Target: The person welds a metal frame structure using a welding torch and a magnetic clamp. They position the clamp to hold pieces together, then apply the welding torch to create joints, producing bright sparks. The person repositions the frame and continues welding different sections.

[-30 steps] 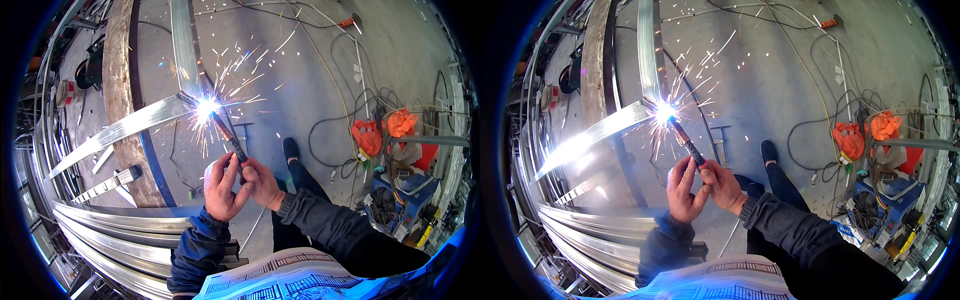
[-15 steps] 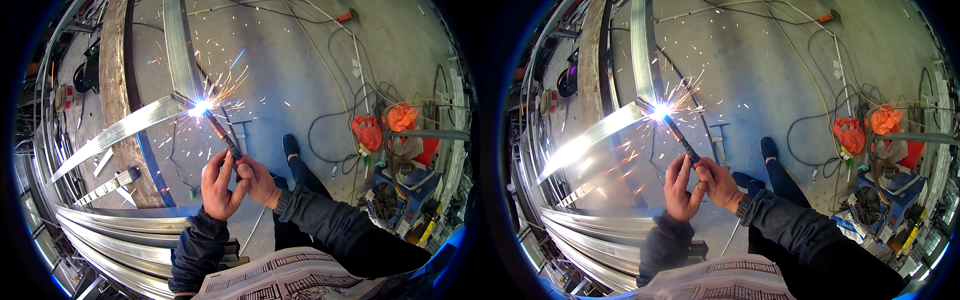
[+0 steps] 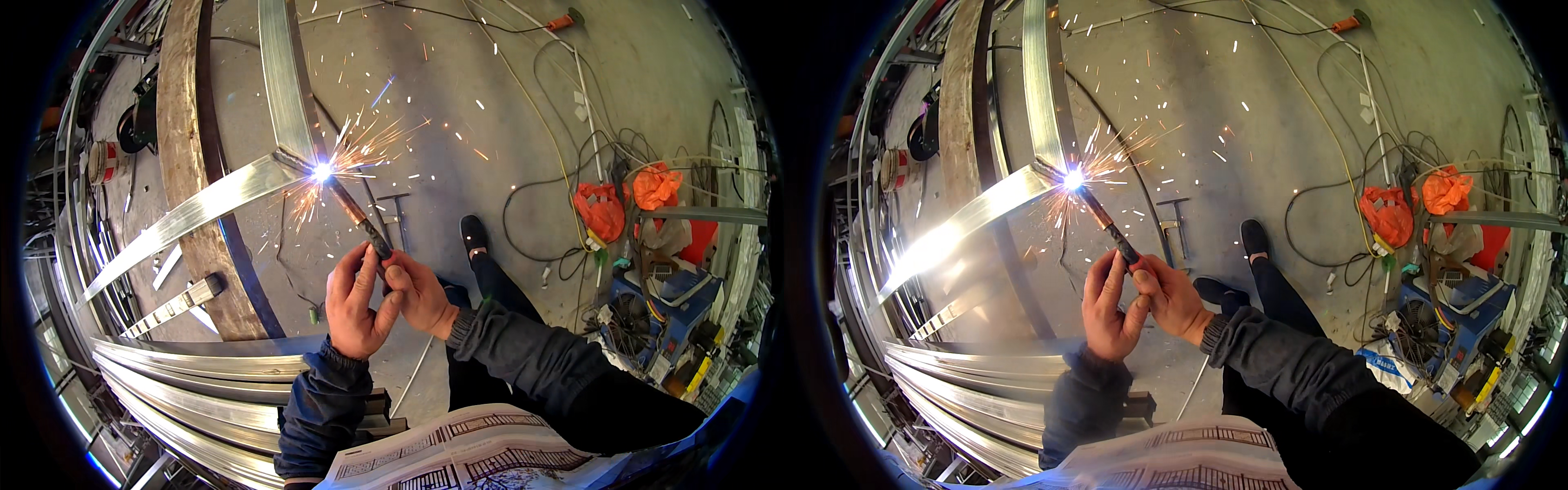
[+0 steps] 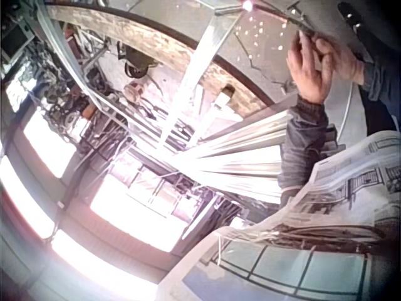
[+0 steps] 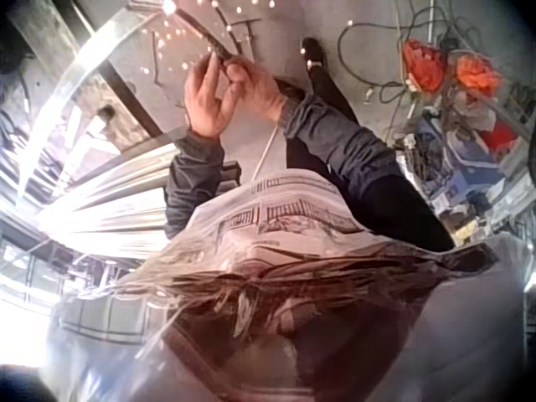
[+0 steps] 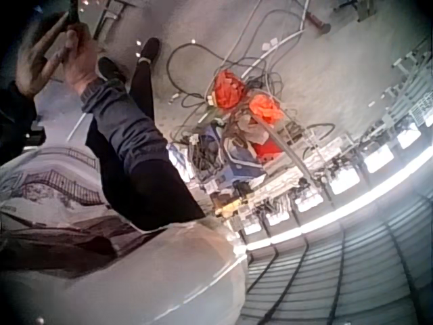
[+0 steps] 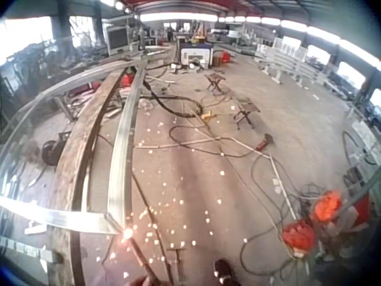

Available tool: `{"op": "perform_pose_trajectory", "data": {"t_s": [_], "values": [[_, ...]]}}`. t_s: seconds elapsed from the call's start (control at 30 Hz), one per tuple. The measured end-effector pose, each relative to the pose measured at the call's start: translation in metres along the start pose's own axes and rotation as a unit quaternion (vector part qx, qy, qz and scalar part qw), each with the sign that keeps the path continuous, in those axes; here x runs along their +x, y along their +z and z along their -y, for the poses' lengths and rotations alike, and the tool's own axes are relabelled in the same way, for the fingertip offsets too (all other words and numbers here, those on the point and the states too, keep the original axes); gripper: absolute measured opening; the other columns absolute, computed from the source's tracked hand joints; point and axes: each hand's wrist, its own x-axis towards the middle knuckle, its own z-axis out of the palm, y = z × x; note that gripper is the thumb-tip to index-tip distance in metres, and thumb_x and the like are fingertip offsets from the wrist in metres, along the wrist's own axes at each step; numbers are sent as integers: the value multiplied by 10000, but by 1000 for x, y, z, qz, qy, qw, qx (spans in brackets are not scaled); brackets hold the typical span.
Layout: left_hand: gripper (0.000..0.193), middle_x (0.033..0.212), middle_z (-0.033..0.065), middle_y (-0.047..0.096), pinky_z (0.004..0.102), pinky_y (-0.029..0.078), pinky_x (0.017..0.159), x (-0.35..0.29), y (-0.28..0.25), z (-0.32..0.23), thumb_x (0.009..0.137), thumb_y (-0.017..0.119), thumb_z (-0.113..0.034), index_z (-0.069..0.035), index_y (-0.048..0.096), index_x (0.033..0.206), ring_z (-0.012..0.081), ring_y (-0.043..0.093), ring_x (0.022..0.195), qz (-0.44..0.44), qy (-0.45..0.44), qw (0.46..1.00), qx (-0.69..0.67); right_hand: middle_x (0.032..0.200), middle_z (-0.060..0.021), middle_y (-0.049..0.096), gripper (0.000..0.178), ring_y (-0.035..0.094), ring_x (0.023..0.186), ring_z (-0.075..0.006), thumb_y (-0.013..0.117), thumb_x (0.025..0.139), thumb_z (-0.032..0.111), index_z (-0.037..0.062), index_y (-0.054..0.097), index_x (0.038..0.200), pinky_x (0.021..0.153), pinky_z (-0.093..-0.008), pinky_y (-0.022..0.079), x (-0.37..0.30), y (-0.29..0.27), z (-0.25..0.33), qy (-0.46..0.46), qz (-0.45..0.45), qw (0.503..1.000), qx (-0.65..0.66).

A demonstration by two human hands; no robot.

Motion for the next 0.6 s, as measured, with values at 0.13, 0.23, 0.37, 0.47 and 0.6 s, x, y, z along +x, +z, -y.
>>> {"op": "perform_pose_trajectory", "data": {"t_s": [0.13,0.23,0.37,0.47,0.6], "values": [[699,1504,259,582,447,535,1113,1,1,0,1036,766,-304,10,543,1619,390,659,1310,-3,5,1000,-7,885,12,588,405,530,828,-105,597,1167,427,53,651,1314,757,-290,473,1,0,-2,-11,-1,1000,-6],[701,1498,265,585,450,536,1107,1,2,0,1040,763,-316,20,542,1614,391,658,1311,-3,-6,1000,-28,873,14,578,405,517,815,-102,589,1171,412,43,652,1326,746,-292,465,1,-1,1,-7,-2,1000,-24],[697,1506,267,582,449,535,1108,1,2,1,1045,759,-307,21,536,1618,395,653,1324,3,-6,1000,-21,860,27,554,382,488,800,-83,567,1184,375,29,645,1326,733,-282,452,2,-1,1,-13,4,1000,-9],[700,1509,268,578,450,538,1105,2,3,1,1046,760,-308,17,532,1622,395,657,1316,7,-4,1000,-17,875,24,564,393,497,813,-83,568,1183,391,34,643,1331,743,-284,456,3,-3,-4,-3,8,1000,24],[704,1505,270,575,452,542,1101,2,0,1,1050,760,-315,23,527,1622,394,667,1296,6,1,1000,-10,875,8,584,431,524,821,-102,569,1175,440,45,647,1331,752,-300,470,3,0,0,7,11,1000,0]]}}
